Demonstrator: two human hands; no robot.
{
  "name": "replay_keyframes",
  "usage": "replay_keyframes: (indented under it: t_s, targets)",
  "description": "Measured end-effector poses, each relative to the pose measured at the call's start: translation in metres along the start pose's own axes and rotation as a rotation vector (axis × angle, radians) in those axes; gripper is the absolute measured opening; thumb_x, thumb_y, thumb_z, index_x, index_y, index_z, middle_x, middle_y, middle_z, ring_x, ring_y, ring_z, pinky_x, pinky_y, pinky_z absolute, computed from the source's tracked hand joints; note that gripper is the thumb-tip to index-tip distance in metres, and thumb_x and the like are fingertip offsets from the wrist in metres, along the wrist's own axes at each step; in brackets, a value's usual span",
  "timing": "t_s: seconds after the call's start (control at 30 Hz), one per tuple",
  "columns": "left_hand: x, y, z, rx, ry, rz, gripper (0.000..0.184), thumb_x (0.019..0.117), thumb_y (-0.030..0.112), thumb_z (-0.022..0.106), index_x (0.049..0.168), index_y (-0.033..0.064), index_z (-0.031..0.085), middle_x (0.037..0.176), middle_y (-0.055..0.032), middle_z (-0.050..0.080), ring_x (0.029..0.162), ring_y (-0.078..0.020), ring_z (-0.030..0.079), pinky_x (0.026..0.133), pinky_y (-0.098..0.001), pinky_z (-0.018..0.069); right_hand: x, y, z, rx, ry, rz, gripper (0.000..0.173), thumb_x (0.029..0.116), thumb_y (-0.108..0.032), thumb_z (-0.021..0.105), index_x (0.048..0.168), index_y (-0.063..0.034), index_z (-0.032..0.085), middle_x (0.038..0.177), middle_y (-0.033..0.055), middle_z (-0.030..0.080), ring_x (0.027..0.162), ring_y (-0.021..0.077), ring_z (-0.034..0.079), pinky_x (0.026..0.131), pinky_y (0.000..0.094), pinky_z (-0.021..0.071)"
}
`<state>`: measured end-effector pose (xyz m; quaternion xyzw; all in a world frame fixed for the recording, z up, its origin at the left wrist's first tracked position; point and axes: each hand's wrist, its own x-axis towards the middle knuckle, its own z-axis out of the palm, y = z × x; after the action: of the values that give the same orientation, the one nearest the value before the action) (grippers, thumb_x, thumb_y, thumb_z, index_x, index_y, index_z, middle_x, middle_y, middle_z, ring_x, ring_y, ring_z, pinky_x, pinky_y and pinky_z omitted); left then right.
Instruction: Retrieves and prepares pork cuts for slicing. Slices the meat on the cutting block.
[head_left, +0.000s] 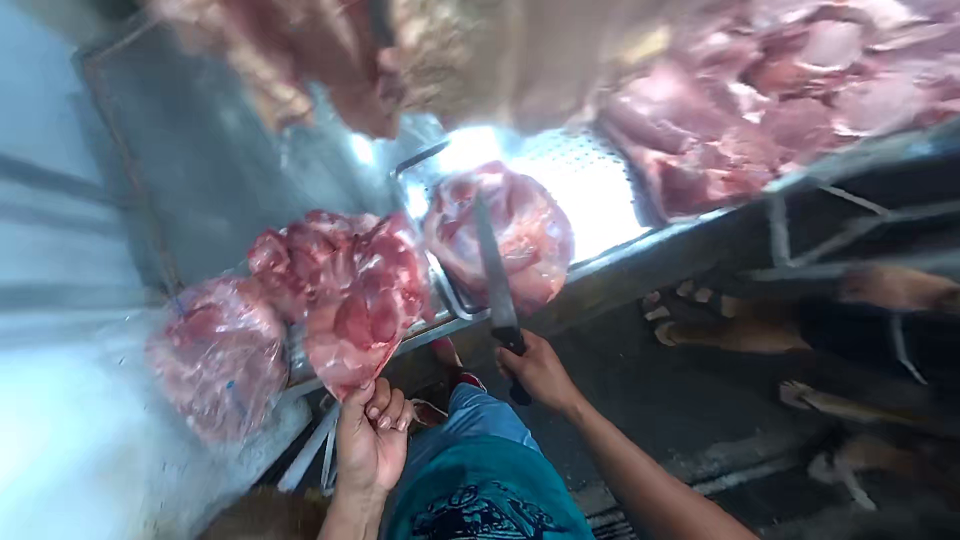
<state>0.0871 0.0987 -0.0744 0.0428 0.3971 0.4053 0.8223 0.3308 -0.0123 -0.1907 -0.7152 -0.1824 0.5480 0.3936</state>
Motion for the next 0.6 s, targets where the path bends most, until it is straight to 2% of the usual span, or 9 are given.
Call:
replay_keyframes:
  t_s: [0.1, 0.13, 0.17, 0.23, 0.37, 0.5, 0.6]
  targets:
    - [-0.046, 0.024, 0.005, -0.030, -0.017, 0.073, 0.014, 0.0914, 0.017, 0.070, 0.080, 0.0114, 0.066, 0.058, 0.0029, 0.049, 0.049, -0.0080, 0.051, 0.052, -0.0243, 0.0491, 0.031, 0.009, 0.038, 0.195, -0.104, -0.074, 0.029, 0.0945, -0.006, 0.061, 0.121, 0.0045, 0.061, 0.108, 0.0155, 0.074, 0.085, 0.0270, 0.075, 0.074, 0.0447, 0.0656]
    - [-0.057, 0.029, 0.002, -0.011, -0.020, 0.089, 0.009, 0.0918, 0.015, 0.069, 0.084, 0.0121, 0.065, 0.060, 0.0028, 0.050, 0.050, -0.0080, 0.051, 0.052, -0.0243, 0.0486, 0.041, 0.009, 0.057, 0.282, -0.120, -0.088, 0.030, 0.0943, -0.002, 0.059, 0.123, 0.0060, 0.059, 0.111, 0.0172, 0.073, 0.088, 0.0286, 0.075, 0.077, 0.0460, 0.0656]
    - [-0.068, 0.032, -0.003, 0.020, -0.009, 0.098, 0.006, 0.0916, 0.013, 0.068, 0.088, 0.0131, 0.063, 0.060, 0.0030, 0.049, 0.050, -0.0080, 0.050, 0.052, -0.0243, 0.0484, 0.047, 0.008, 0.077, 0.347, -0.121, -0.099, 0.028, 0.0941, 0.000, 0.058, 0.121, 0.0061, 0.058, 0.107, 0.0166, 0.073, 0.087, 0.0273, 0.075, 0.077, 0.0451, 0.0656]
    - [-0.090, 0.034, -0.015, 0.111, 0.050, 0.086, 0.009, 0.0903, 0.008, 0.065, 0.094, 0.0146, 0.060, 0.059, 0.0043, 0.047, 0.048, -0.0070, 0.049, 0.050, -0.0233, 0.0475, 0.046, 0.015, 0.109, 0.388, -0.117, -0.083, 0.025, 0.0927, -0.004, 0.060, 0.117, 0.0028, 0.060, 0.093, 0.0116, 0.071, 0.078, 0.0210, 0.071, 0.071, 0.0404, 0.0632]
    - [-0.134, 0.047, -0.039, 0.330, 0.161, 0.025, 0.018, 0.0898, 0.000, 0.058, 0.100, 0.0137, 0.053, 0.059, 0.0045, 0.045, 0.045, -0.0054, 0.044, 0.044, -0.0200, 0.0407, -0.002, 0.031, 0.143, 0.439, -0.158, -0.077, 0.023, 0.0904, -0.007, 0.057, 0.114, -0.0046, 0.057, 0.083, 0.0025, 0.069, 0.068, 0.0123, 0.068, 0.063, 0.0344, 0.0620]
    - [-0.206, 0.081, -0.046, 0.508, 0.013, 0.059, 0.022, 0.0901, -0.002, 0.052, 0.106, 0.0138, 0.051, 0.064, 0.0039, 0.047, 0.046, -0.0047, 0.041, 0.043, -0.0191, 0.0364, -0.063, 0.023, 0.172, 0.568, -0.228, -0.160, 0.023, 0.0922, -0.005, 0.053, 0.115, -0.0076, 0.056, 0.088, 0.0029, 0.072, 0.078, 0.0142, 0.072, 0.071, 0.0388, 0.0644]
    - [-0.292, 0.098, -0.049, 0.699, -0.073, 0.182, 0.022, 0.0898, 0.001, 0.052, 0.108, 0.0130, 0.054, 0.067, 0.0037, 0.051, 0.047, -0.0042, 0.042, 0.042, -0.0193, 0.0364, -0.127, 0.002, 0.195, 0.622, -0.348, -0.199, 0.020, 0.0940, -0.004, 0.050, 0.112, -0.0087, 0.057, 0.088, 0.0039, 0.073, 0.080, 0.0145, 0.073, 0.072, 0.0391, 0.0644]
